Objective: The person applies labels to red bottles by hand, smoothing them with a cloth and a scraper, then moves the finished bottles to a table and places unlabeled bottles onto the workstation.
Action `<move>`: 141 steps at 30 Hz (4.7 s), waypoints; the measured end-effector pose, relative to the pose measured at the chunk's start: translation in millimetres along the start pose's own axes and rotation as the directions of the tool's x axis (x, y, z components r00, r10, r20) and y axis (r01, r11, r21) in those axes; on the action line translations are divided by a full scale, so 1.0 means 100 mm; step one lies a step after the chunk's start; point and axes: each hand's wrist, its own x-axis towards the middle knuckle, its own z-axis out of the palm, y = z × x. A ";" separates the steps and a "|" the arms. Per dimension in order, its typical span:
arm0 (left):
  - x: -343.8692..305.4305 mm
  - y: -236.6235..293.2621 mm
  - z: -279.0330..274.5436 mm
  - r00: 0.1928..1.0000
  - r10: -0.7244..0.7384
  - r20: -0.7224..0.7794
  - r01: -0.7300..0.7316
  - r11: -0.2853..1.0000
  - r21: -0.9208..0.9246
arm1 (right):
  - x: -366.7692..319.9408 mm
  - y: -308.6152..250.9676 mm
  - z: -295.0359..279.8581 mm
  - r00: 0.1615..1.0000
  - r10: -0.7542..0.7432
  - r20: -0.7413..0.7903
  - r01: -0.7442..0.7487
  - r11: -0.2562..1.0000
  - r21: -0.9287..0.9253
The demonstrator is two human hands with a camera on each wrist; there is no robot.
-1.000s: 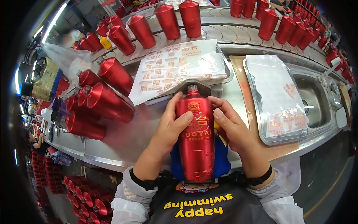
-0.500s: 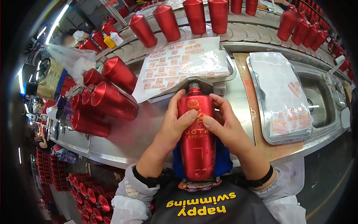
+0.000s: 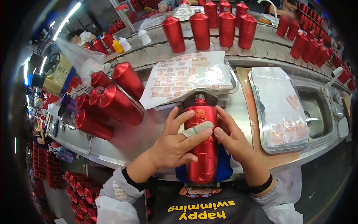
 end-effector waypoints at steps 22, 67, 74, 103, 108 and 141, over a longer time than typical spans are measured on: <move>0.08 -0.11 0.02 0.996 0.004 -0.093 -0.005 1.000 -0.008 | 0.82 -0.86 -0.04 0.984 -0.128 0.126 0.180 0.679 -0.712; -0.19 0.19 0.49 0.611 -0.778 -0.144 0.300 0.397 -0.868 | 0.11 -0.72 0.35 0.666 -0.449 0.596 0.740 0.294 -0.606; -0.17 0.27 0.28 0.887 -0.373 -0.273 0.248 0.882 -0.400 | -0.16 -0.56 0.25 0.942 -0.264 0.208 0.329 0.853 -0.405; -0.65 0.66 0.52 0.906 -0.392 -0.161 0.344 0.902 -0.262 | -0.23 0.06 0.13 0.932 -0.237 -0.275 0.146 0.938 -0.313; -0.73 0.65 0.50 0.903 -0.414 -0.113 0.346 0.859 -0.376 | -0.39 0.15 -0.01 0.898 -0.179 -0.402 0.145 0.983 -0.115; -0.44 0.50 0.31 0.957 -0.226 -0.184 0.181 0.955 -0.234 | 2.21 -0.56 -0.48 0.909 0.130 0.396 0.415 -0.200 -0.888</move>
